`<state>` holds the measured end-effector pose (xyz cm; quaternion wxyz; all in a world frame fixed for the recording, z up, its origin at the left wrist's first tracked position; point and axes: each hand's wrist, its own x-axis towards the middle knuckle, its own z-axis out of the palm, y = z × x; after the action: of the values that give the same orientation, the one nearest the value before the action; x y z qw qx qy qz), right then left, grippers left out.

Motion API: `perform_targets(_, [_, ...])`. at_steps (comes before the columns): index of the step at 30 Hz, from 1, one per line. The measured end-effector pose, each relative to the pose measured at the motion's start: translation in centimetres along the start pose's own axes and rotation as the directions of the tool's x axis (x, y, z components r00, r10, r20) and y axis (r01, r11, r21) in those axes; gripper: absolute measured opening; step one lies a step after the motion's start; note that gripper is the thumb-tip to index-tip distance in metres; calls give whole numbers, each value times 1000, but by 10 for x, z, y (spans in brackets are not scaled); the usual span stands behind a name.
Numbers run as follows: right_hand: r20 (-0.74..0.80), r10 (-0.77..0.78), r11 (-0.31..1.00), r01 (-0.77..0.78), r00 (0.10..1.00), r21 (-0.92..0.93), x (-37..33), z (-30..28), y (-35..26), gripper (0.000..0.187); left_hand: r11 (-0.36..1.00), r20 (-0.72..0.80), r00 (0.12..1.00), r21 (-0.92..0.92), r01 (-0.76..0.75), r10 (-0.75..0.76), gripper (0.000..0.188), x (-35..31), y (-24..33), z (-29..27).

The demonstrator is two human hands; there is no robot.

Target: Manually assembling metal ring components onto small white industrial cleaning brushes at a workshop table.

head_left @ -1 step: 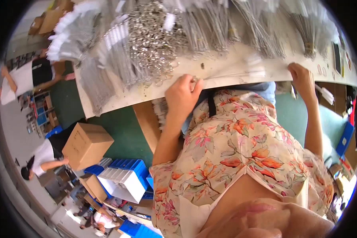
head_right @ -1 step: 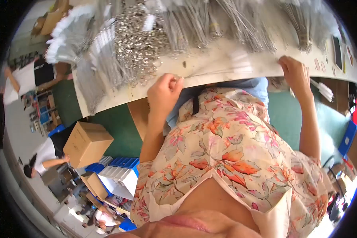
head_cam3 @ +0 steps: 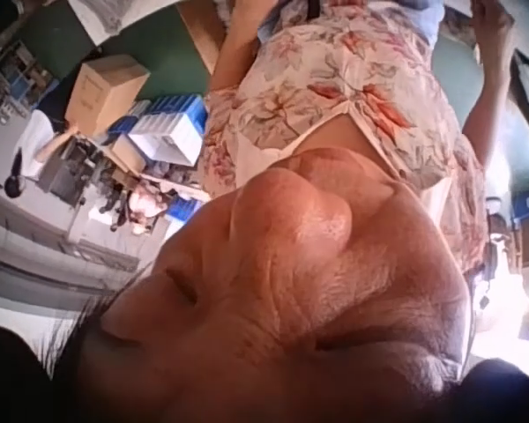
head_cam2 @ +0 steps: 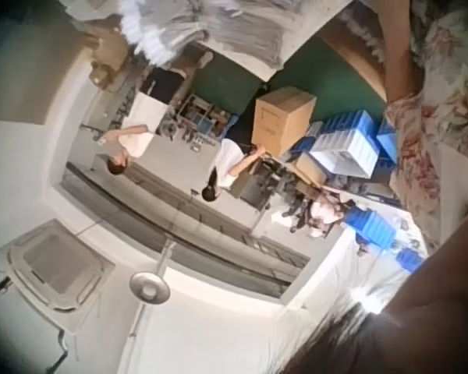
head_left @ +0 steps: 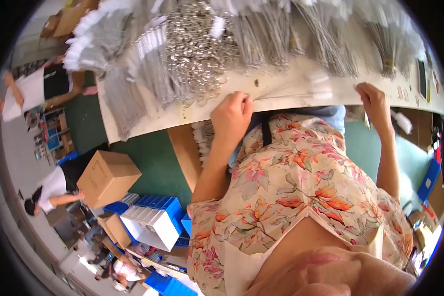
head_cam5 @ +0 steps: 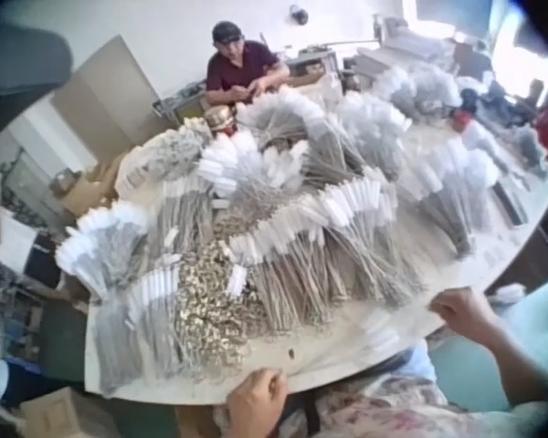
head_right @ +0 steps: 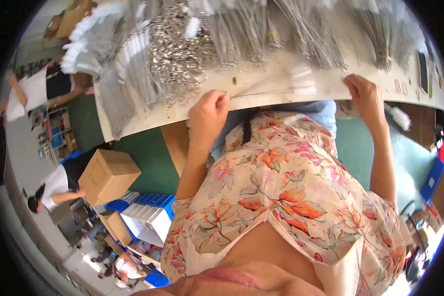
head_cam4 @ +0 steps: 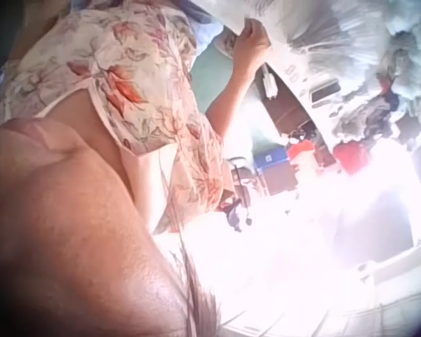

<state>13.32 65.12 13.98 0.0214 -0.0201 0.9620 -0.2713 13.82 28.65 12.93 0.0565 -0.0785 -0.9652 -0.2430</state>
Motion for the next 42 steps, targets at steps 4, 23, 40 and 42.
perform_targets(4, [35, -368, 793, 294, 929, 534, 8, 19, -97, 6, 962, -157, 987, -274, -19, -25, 11, 5, 1, -7])
perform_targets(23, [399, -582, 549, -19, 708, 836, 56, 20, -189, 15, 666, 13, 943, -711, -225, 333, 21, 40, 25, -108])
perform_targets(40, [227, -449, 218, -141, 864, 966, 58, 6, -184, 21, 475, -285, 933, -804, -358, 221, 37, 45, 52, -92])
perform_targets(42, [208, -430, 173, -146, 878, 974, 53, -3, -194, 20, 551, -407, 880, -688, -473, 247, 36, 47, 58, -91])
